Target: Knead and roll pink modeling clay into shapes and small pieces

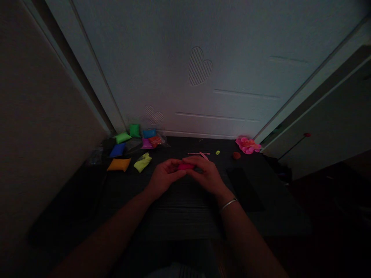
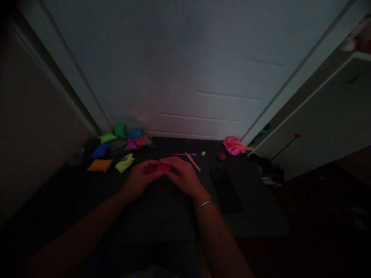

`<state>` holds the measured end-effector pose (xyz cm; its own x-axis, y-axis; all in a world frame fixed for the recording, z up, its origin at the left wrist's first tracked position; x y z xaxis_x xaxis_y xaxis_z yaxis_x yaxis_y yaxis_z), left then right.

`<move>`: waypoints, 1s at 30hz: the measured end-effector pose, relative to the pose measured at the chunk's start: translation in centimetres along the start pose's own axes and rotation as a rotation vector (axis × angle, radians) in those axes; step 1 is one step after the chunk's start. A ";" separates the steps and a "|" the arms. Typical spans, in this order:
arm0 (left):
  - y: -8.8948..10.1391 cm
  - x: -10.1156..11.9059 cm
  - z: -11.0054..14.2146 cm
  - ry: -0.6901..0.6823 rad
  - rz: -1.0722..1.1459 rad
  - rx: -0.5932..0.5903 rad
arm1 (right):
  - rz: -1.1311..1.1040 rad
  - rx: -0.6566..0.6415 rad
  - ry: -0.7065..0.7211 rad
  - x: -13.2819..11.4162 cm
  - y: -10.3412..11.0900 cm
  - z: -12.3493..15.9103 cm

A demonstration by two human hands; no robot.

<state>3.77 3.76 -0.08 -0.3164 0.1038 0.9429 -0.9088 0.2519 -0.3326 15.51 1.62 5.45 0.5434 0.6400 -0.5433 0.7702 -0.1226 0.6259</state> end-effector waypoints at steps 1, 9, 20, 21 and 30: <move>0.0 -0.2 0.0 0.018 0.042 0.001 | 0.007 -0.009 0.016 -0.1 -0.1 0.0; -0.4 -1.8 0.5 0.192 0.267 -0.015 | 0.066 -0.072 0.036 -0.4 -0.9 0.3; -0.4 -2.1 0.7 0.276 0.338 -0.051 | 0.048 -0.142 0.037 -0.7 -2.1 0.4; -0.6 -2.1 0.7 0.303 0.366 -0.079 | 0.049 -0.148 0.032 -0.6 -2.2 0.4; -1.1 -2.5 0.9 0.275 0.291 -0.119 | 0.076 -0.269 0.034 -1.8 -4.3 0.5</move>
<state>5.31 2.36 -2.08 -0.4558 0.4363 0.7758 -0.7495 0.2820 -0.5989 11.44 0.58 3.47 0.5815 0.6621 -0.4728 0.6089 0.0312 0.7926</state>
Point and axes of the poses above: each hand's wrist, its own z-axis away from the middle knuckle, its own y-axis out of the back of the hand, x = y × z, the point moved 8 cm from there along -z, towards the middle knuckle, and after that the axes turned 9 degrees about z, right-handed, at the moved point
